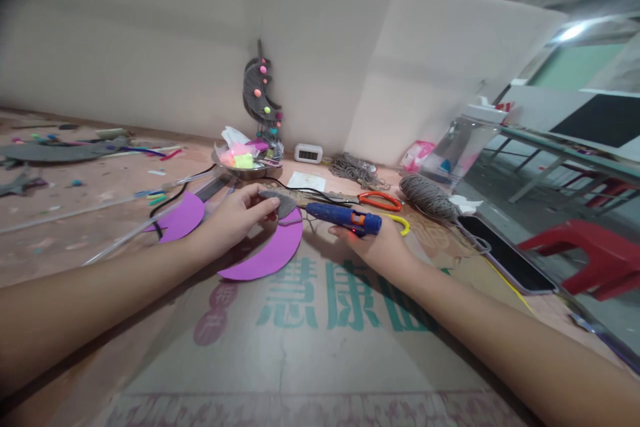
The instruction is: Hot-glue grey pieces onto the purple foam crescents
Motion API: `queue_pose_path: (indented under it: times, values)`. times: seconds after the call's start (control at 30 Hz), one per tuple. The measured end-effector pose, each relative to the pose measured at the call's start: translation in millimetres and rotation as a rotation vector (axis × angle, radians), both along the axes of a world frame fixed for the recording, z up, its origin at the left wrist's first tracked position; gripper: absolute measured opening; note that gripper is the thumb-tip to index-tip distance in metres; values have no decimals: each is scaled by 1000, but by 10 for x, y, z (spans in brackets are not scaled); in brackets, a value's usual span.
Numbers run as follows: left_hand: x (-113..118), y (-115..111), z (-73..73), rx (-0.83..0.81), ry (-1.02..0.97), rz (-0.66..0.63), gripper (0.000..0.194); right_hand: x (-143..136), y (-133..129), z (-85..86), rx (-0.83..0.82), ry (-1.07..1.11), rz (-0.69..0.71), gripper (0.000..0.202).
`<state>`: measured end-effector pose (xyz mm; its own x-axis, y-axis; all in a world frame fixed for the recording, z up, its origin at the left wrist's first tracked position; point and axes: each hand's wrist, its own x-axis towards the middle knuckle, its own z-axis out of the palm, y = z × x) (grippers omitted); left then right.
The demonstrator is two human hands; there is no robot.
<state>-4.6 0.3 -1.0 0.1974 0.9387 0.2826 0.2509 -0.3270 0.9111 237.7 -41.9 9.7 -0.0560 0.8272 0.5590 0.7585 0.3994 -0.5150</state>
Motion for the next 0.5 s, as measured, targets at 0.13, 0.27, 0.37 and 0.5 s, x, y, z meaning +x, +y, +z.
queue_pose_path:
  times: [0.13,0.27,0.37,0.5]
  values:
    - [3,-2,6,18,6,1,21,9,-1,3,-11,-4,13,19]
    - [-1,-22,12,2,1,-17,22,24,5,-9,-27,4,15,19]
    - [-6,-29,14,-15,-4,-24,23,27,17,-21,-36,7,9,20]
    - [-6,-17,17,-32,-26,-33,24,13,18,-6,-23,31,8,19]
